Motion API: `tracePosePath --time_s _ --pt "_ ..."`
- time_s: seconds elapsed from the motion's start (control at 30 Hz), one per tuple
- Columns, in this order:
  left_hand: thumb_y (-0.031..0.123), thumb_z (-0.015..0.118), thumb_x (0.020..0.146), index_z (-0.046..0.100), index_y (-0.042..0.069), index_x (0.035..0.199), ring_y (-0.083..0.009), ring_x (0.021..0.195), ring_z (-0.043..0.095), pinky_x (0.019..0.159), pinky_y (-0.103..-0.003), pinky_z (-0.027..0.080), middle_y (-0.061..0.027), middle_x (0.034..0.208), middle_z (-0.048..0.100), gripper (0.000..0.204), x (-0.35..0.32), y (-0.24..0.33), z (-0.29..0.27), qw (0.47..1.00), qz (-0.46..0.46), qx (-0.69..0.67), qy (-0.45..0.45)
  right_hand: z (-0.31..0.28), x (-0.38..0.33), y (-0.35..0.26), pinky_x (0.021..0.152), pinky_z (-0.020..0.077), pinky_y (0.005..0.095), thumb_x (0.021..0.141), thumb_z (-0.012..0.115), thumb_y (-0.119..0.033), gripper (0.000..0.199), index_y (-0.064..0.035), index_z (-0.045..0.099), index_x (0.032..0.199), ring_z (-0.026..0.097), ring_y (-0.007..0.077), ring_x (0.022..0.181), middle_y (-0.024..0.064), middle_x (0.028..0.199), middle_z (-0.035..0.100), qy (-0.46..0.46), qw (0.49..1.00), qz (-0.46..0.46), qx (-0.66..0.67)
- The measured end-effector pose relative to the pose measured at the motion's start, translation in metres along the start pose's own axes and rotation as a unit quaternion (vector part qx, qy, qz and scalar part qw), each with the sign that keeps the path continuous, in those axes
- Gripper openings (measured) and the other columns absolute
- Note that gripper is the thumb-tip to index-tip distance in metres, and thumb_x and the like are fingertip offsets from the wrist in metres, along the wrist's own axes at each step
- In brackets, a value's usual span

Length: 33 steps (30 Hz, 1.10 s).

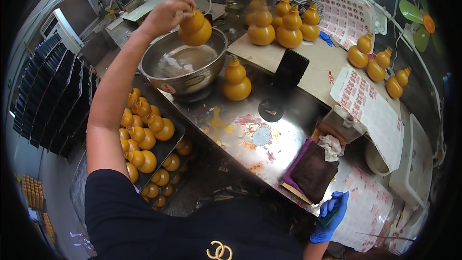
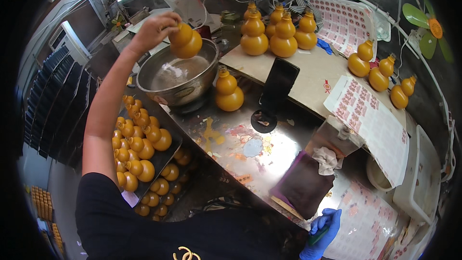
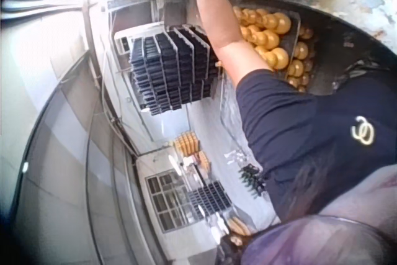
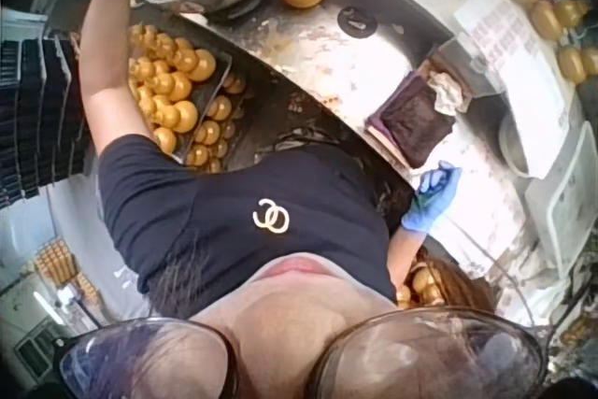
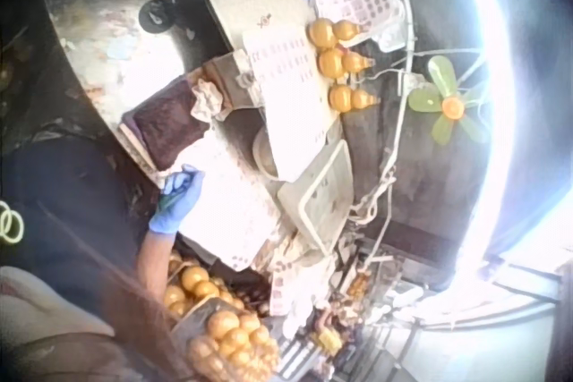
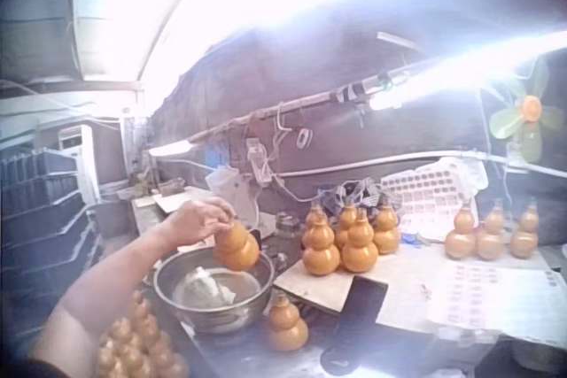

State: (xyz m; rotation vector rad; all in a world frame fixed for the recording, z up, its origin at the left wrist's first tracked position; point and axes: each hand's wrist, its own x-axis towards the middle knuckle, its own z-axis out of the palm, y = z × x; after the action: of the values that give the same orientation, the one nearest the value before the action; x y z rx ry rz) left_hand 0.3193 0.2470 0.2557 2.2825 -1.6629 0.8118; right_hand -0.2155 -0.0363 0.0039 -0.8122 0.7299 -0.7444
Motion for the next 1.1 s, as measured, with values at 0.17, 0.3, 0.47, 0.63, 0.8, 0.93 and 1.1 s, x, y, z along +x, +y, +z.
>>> tracePosePath --time_s 0.17,0.3,0.47,0.63,0.8,0.93,1.1 --pt "0.01 0.064 0.08 0.066 0.003 0.083 -0.0255 0.084 0.064 0.074 -0.035 0.051 -0.0007 0.103 0.064 0.008 -0.058 -0.005 0.033 0.995 -0.012 0.081 -0.06 0.004 -0.006 0.002 0.033 0.026 0.0221 0.101 0.041 -0.037 0.038 -0.0057 0.053 0.084 0.03 0.0081 0.034 -0.0012 0.049 0.033 0.004 1.0 -0.002 -0.024" --pt "0.009 0.063 0.077 0.066 0.004 0.083 -0.024 0.091 0.062 0.077 -0.035 0.051 -0.0023 0.108 0.061 0.009 -0.083 -0.009 0.046 0.978 0.016 0.158 -0.138 -0.001 -0.01 0.003 0.034 0.026 0.0224 0.101 0.042 -0.037 0.038 -0.0047 0.054 0.084 0.03 0.0083 0.035 -0.0012 0.05 0.032 0.011 0.999 -0.014 -0.032" --pt "0.002 0.056 0.075 0.064 0.004 0.087 -0.0241 0.094 0.061 0.077 -0.036 0.05 -0.0036 0.103 0.058 0.014 -0.088 -0.006 0.051 0.964 0.117 0.139 -0.195 -0.008 -0.016 0.007 0.035 0.0266 0.0236 0.101 0.042 -0.036 0.039 -0.0026 0.055 0.084 0.031 0.0096 0.036 -0.0004 0.05 0.032 0.014 1.0 -0.01 -0.017" --pt "0.014 0.059 0.079 0.065 0.008 0.089 -0.0237 0.099 0.058 0.077 -0.034 0.049 -0.0053 0.101 0.058 0.013 -0.074 -0.003 0.051 0.951 -0.013 0.169 -0.26 -0.002 -0.021 0.013 0.034 0.0265 0.0234 0.101 0.043 -0.035 0.039 -0.0028 0.055 0.084 0.03 0.0094 0.036 -0.0006 0.05 0.033 -0.002 1.0 0.0 -0.023" --pt "0.019 0.061 0.08 0.065 0.01 0.09 -0.0224 0.102 0.056 0.081 -0.037 0.045 -0.0045 0.095 0.058 0.013 -0.063 -0.017 0.051 0.972 0.069 0.156 -0.16 -0.002 -0.022 0.012 0.035 0.0261 0.0229 0.101 0.042 -0.036 0.039 -0.0031 0.055 0.084 0.031 0.009 0.037 -0.001 0.05 0.033 0.014 1.0 0.0 -0.023" --pt "0.02 0.062 0.082 0.061 0.009 0.088 -0.023 0.104 0.056 0.084 -0.038 0.043 -0.0056 0.101 0.057 0.013 -0.057 -0.025 0.06 0.948 0.059 0.163 -0.268 -0.004 -0.021 0.015 0.035 0.0263 0.023 0.101 0.042 -0.036 0.039 -0.0033 0.055 0.084 0.031 0.009 0.037 -0.0008 0.05 0.034 0.012 0.999 0.004 -0.03" --pt "0.019 0.062 0.083 0.056 0.007 0.089 -0.0287 0.099 0.057 0.08 -0.04 0.045 -0.0092 0.099 0.058 0.015 -0.065 -0.019 0.057 0.97 -0.017 0.171 -0.169 -0.001 -0.021 0.017 0.035 0.0265 0.0232 0.101 0.043 -0.036 0.038 -0.0038 0.056 0.085 0.031 0.0085 0.037 -0.0012 0.05 0.033 0.003 0.999 0.007 -0.034"
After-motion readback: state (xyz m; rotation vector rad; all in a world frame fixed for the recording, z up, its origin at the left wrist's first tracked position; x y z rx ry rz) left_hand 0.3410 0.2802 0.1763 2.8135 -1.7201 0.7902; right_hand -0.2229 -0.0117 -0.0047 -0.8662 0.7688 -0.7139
